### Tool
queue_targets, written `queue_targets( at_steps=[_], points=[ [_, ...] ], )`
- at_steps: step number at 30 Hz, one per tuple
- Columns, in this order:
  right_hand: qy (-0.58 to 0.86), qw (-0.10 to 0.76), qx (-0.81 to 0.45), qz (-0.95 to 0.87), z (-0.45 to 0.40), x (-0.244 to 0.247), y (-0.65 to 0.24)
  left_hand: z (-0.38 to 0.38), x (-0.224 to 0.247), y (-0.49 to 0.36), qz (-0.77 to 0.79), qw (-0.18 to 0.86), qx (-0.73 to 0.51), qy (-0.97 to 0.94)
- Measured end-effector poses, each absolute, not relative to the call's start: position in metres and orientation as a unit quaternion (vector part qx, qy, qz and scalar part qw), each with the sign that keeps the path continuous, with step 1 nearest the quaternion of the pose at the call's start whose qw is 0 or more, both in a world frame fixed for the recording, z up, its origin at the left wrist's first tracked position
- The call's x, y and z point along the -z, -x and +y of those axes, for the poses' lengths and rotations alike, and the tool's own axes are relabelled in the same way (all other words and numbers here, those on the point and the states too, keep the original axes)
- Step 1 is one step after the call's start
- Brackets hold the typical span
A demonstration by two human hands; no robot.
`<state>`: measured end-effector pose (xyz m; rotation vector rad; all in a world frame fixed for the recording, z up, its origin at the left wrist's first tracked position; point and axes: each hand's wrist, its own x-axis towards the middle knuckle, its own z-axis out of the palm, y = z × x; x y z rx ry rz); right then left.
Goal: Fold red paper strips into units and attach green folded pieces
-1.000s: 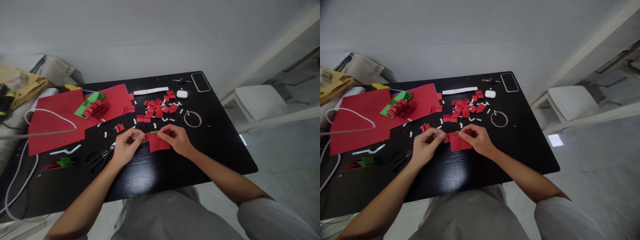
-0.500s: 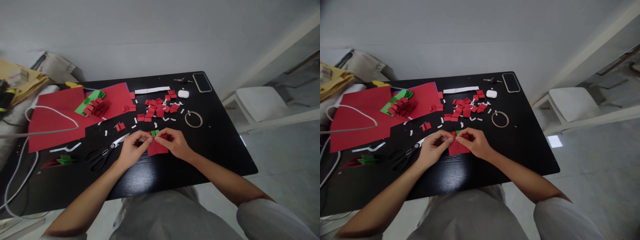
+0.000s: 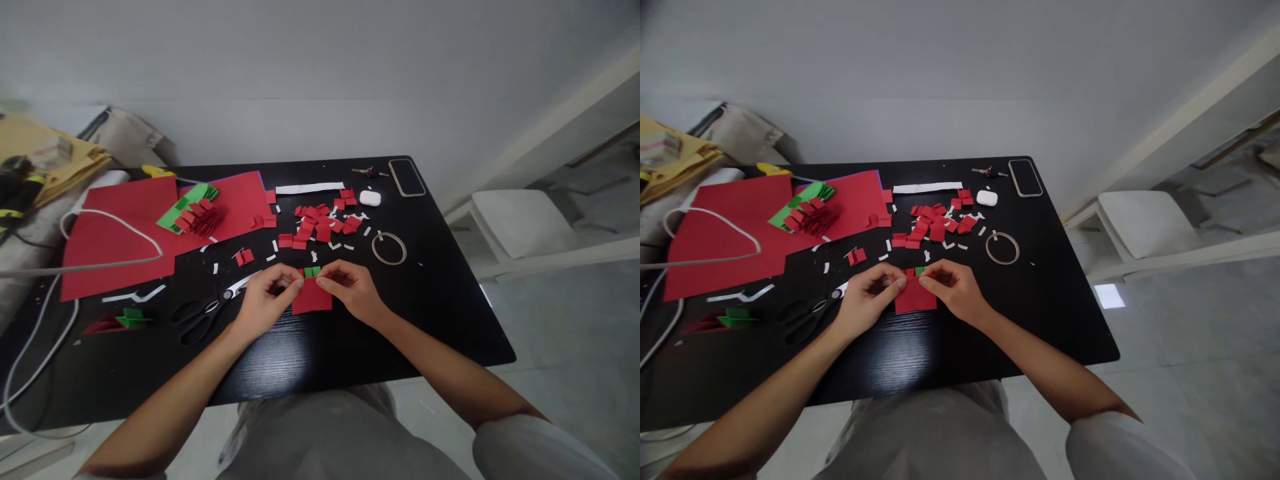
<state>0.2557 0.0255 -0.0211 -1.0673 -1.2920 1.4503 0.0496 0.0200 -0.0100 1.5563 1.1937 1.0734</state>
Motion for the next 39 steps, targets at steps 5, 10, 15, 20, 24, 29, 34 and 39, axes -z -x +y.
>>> queue_targets(
  at_steps=[5, 10, 15, 20, 24, 29, 34, 39],
  points=[
    [0.421, 0.445, -0.590, -0.526, 0.024, 0.023, -0.253, 0.018, 0.014, -0.051, 0.481, 0.422, -0.417, -0.645],
    [0.412, 0.431, -0.598, -0.536, 0.023, 0.025, -0.252, 0.017, 0.016, -0.051, 0.480, 0.405, -0.401, -0.667],
    [0.398, 0.422, -0.606, -0.545, 0.021, 0.023, -0.252, 0.017, 0.018, -0.049, 0.464, 0.401, -0.383, -0.691],
    [0.400, 0.419, -0.606, -0.545, 0.023, 0.023, -0.252, 0.017, 0.016, -0.049, 0.463, 0.406, -0.380, -0.690],
    [0.410, 0.419, -0.602, -0.542, 0.028, 0.021, -0.258, 0.019, 0.015, -0.047, 0.486, 0.411, -0.379, -0.673],
    [0.425, 0.409, -0.604, -0.535, 0.034, 0.020, -0.264, 0.022, 0.015, -0.043, 0.500, 0.431, -0.379, -0.649],
    [0.421, 0.413, -0.607, -0.533, 0.033, 0.023, -0.262, 0.022, 0.016, -0.044, 0.506, 0.443, -0.371, -0.641],
    [0.403, 0.401, -0.618, -0.543, 0.027, 0.027, -0.255, 0.018, 0.017, -0.048, 0.476, 0.459, -0.350, -0.663]
  ],
)
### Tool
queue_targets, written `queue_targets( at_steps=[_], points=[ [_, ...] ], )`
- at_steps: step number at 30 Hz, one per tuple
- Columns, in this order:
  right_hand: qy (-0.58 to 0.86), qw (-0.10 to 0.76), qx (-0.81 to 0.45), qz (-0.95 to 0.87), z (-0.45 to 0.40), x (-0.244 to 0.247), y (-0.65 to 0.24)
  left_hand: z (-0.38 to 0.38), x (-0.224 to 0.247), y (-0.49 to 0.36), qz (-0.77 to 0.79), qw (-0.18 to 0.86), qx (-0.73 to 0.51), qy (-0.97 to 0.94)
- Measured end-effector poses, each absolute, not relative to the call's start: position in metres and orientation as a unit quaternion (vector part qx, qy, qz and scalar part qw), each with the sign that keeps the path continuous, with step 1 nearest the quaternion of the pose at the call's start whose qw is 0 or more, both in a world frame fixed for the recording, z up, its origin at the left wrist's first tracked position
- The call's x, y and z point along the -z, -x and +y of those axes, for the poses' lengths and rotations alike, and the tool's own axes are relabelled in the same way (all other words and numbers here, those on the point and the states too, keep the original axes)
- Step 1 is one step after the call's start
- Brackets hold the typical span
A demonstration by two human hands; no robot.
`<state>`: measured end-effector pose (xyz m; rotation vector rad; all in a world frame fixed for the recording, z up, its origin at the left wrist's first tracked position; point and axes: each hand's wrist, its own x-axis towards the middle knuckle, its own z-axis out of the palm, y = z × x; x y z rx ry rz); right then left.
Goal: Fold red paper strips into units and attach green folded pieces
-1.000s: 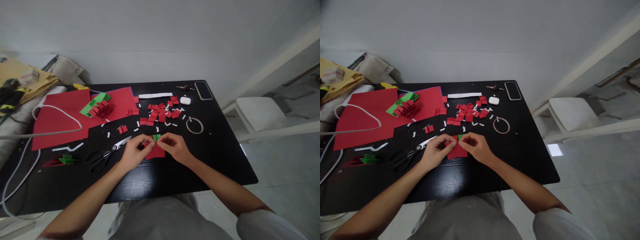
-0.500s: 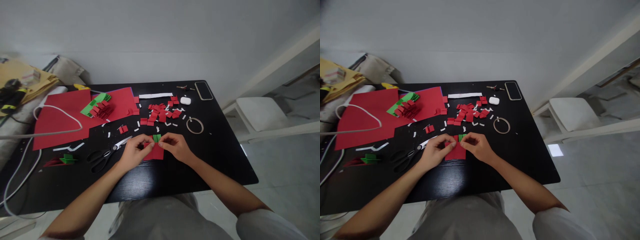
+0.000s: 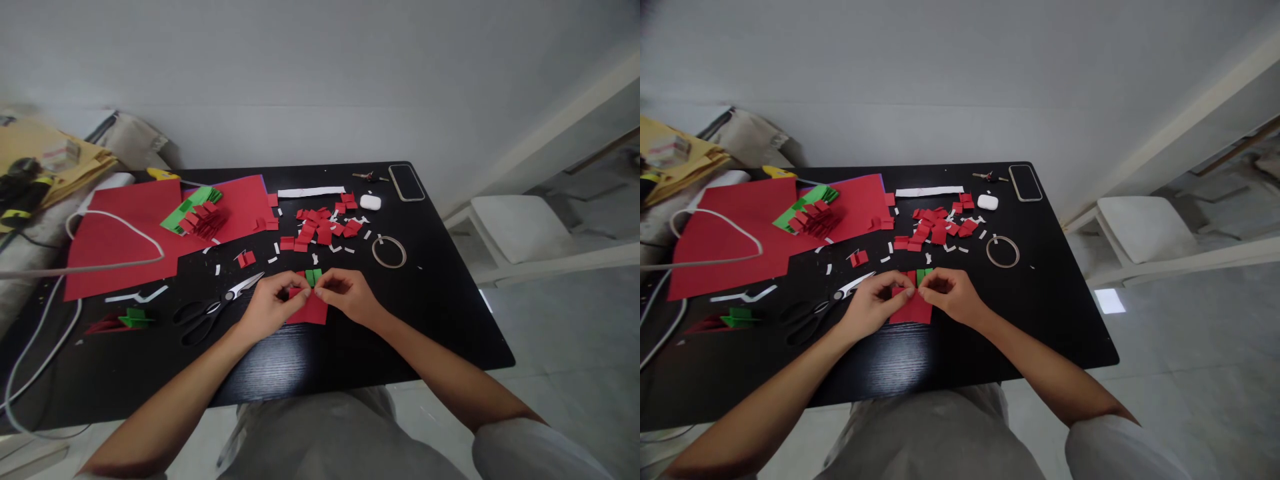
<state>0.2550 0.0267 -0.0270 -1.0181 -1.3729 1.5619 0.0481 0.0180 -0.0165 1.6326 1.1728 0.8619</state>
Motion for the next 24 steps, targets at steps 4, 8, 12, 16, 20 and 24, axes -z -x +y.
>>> queue_targets(
  at_steps=[4, 8, 12, 16, 20, 24],
  points=[
    [0.396, 0.397, -0.619, -0.550, 0.027, 0.026, -0.255, 0.018, 0.015, -0.049, 0.472, 0.456, -0.355, -0.666],
    [0.404, 0.401, -0.625, -0.534, 0.034, 0.024, -0.262, 0.021, 0.014, -0.045, 0.489, 0.455, -0.375, -0.642],
    [0.399, 0.411, -0.643, -0.509, 0.038, 0.023, -0.266, 0.023, 0.013, -0.043, 0.504, 0.452, -0.383, -0.628],
    [0.388, 0.414, -0.642, -0.516, 0.034, 0.023, -0.259, 0.021, 0.013, -0.047, 0.509, 0.454, -0.384, -0.622],
    [0.393, 0.390, -0.634, -0.540, 0.028, 0.023, -0.253, 0.018, 0.014, -0.052, 0.490, 0.470, -0.380, -0.628],
    [0.410, 0.385, -0.611, -0.557, 0.027, 0.021, -0.255, 0.020, 0.013, -0.051, 0.479, 0.482, -0.373, -0.632]
  ],
)
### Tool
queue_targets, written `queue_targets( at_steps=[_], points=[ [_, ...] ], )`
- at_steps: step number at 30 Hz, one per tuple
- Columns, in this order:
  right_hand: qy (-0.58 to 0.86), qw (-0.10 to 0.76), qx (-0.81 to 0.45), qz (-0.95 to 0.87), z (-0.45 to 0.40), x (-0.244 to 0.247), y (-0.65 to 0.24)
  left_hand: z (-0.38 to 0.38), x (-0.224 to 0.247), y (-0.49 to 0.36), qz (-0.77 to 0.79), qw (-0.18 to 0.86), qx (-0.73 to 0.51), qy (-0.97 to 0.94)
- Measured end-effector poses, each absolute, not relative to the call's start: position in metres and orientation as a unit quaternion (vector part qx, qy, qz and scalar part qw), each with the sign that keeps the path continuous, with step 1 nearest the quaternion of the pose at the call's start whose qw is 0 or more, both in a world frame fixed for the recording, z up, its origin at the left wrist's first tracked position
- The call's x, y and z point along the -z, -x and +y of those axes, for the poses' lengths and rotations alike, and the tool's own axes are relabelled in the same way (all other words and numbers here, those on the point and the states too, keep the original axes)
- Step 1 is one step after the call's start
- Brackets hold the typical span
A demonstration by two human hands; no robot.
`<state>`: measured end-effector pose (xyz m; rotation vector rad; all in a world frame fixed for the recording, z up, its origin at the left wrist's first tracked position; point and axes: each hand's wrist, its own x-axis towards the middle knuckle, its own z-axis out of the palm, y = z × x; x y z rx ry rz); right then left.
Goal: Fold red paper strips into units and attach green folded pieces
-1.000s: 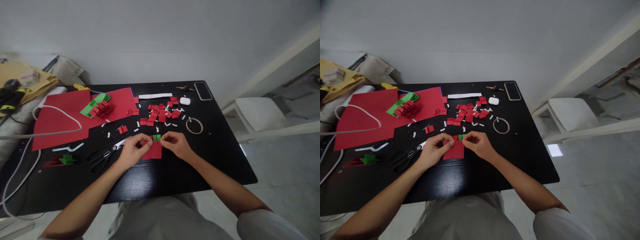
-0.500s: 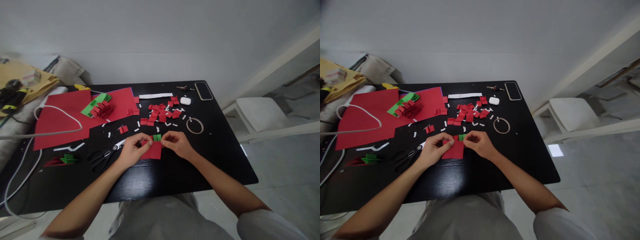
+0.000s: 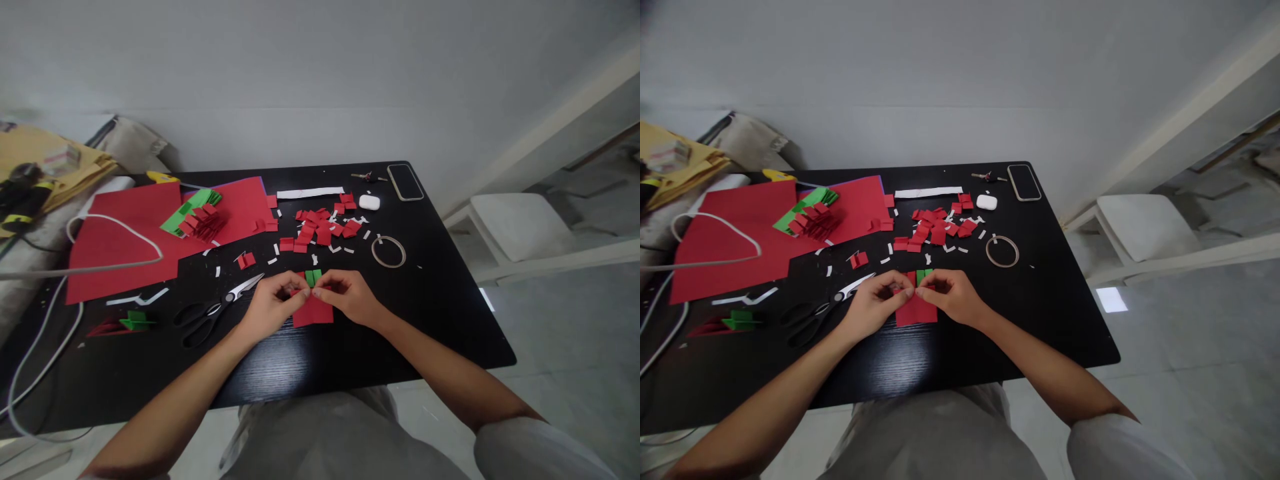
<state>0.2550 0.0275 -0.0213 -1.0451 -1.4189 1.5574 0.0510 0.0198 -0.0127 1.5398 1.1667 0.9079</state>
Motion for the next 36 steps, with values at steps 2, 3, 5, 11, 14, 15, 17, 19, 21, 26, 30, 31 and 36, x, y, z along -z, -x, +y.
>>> queue_targets(
  at_steps=[2, 3, 5, 11, 14, 15, 17, 19, 21, 26, 30, 31, 36],
  points=[
    [0.422, 0.389, -0.597, -0.561, 0.030, 0.020, -0.258, 0.023, 0.010, -0.048, 0.476, 0.491, -0.372, -0.628],
    [0.430, 0.390, -0.589, -0.562, 0.031, 0.020, -0.259, 0.025, 0.009, -0.046, 0.474, 0.497, -0.373, -0.624],
    [0.442, 0.389, -0.578, -0.565, 0.033, 0.019, -0.262, 0.028, 0.007, -0.042, 0.470, 0.509, -0.371, -0.619],
    [0.447, 0.386, -0.570, -0.571, 0.034, 0.019, -0.263, 0.032, 0.006, -0.037, 0.467, 0.521, -0.363, -0.615],
    [0.449, 0.389, -0.566, -0.572, 0.035, 0.019, -0.263, 0.034, 0.007, -0.035, 0.466, 0.523, -0.364, -0.614],
    [0.449, 0.390, -0.565, -0.572, 0.035, 0.019, -0.263, 0.034, 0.008, -0.035, 0.467, 0.524, -0.366, -0.612],
    [0.447, 0.392, -0.565, -0.571, 0.036, 0.019, -0.263, 0.035, 0.008, -0.034, 0.469, 0.527, -0.367, -0.607],
    [0.446, 0.394, -0.567, -0.569, 0.036, 0.020, -0.263, 0.035, 0.008, -0.034, 0.471, 0.527, -0.367, -0.605],
    [0.445, 0.393, -0.570, -0.568, 0.036, 0.021, -0.262, 0.034, 0.008, -0.035, 0.472, 0.519, -0.365, -0.612],
    [0.428, 0.368, -0.585, -0.582, 0.030, 0.025, -0.256, 0.028, 0.010, -0.044, 0.456, 0.508, -0.333, -0.651],
    [0.427, 0.355, -0.584, -0.593, 0.027, 0.025, -0.255, 0.024, 0.011, -0.048, 0.447, 0.520, -0.318, -0.655],
    [0.427, 0.354, -0.582, -0.594, 0.027, 0.025, -0.255, 0.024, 0.011, -0.048, 0.446, 0.524, -0.313, -0.655],
    [0.429, 0.354, -0.582, -0.594, 0.027, 0.023, -0.257, 0.026, 0.012, -0.043, 0.436, 0.544, -0.285, -0.658]
  ],
)
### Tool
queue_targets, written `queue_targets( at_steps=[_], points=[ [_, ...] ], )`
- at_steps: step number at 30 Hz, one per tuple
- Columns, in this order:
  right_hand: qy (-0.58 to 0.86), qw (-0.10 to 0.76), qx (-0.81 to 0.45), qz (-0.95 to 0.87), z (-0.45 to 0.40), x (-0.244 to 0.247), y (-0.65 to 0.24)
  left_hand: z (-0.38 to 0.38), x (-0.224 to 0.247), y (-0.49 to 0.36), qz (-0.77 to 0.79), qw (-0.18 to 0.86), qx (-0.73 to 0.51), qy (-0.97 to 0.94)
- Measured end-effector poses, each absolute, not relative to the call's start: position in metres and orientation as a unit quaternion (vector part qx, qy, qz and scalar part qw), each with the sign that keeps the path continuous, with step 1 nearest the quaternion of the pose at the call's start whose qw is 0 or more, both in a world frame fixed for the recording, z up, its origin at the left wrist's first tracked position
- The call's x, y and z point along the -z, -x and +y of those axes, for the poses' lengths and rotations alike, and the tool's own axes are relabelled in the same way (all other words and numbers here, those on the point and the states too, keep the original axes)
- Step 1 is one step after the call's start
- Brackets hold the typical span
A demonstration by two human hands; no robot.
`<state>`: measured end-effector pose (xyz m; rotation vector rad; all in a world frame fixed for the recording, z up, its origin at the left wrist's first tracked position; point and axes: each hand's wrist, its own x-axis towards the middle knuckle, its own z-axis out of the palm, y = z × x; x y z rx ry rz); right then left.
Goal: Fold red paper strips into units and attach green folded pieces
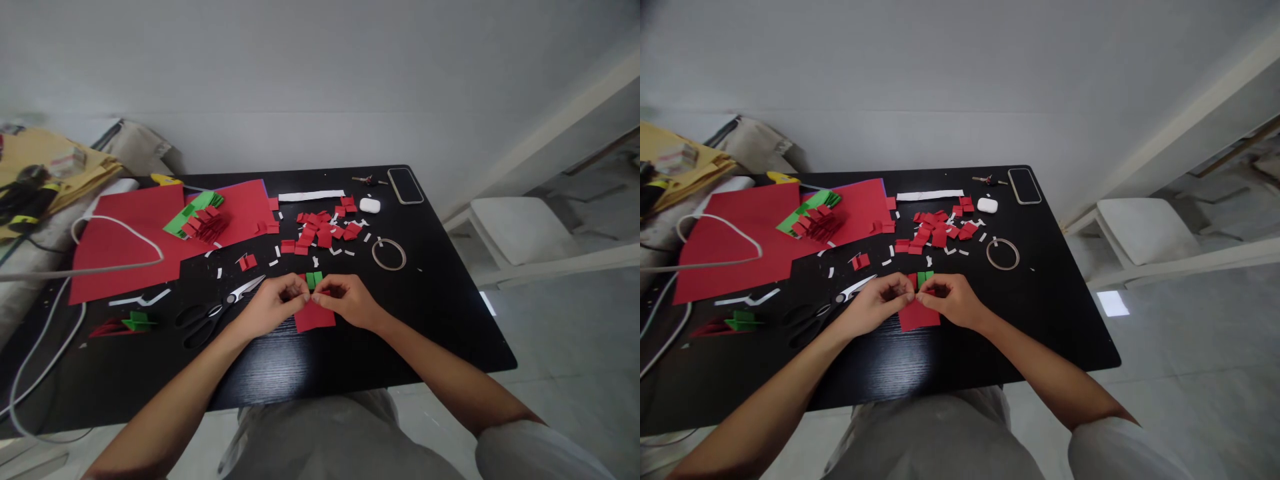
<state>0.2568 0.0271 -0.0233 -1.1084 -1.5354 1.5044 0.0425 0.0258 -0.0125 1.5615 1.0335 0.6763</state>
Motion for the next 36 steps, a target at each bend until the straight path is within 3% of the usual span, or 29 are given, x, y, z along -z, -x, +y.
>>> queue_targets(
  at_steps=[36],
  points=[
    [0.434, 0.360, -0.582, -0.586, 0.031, 0.020, -0.257, 0.030, 0.008, -0.036, 0.438, 0.560, -0.284, -0.644]
  ],
)
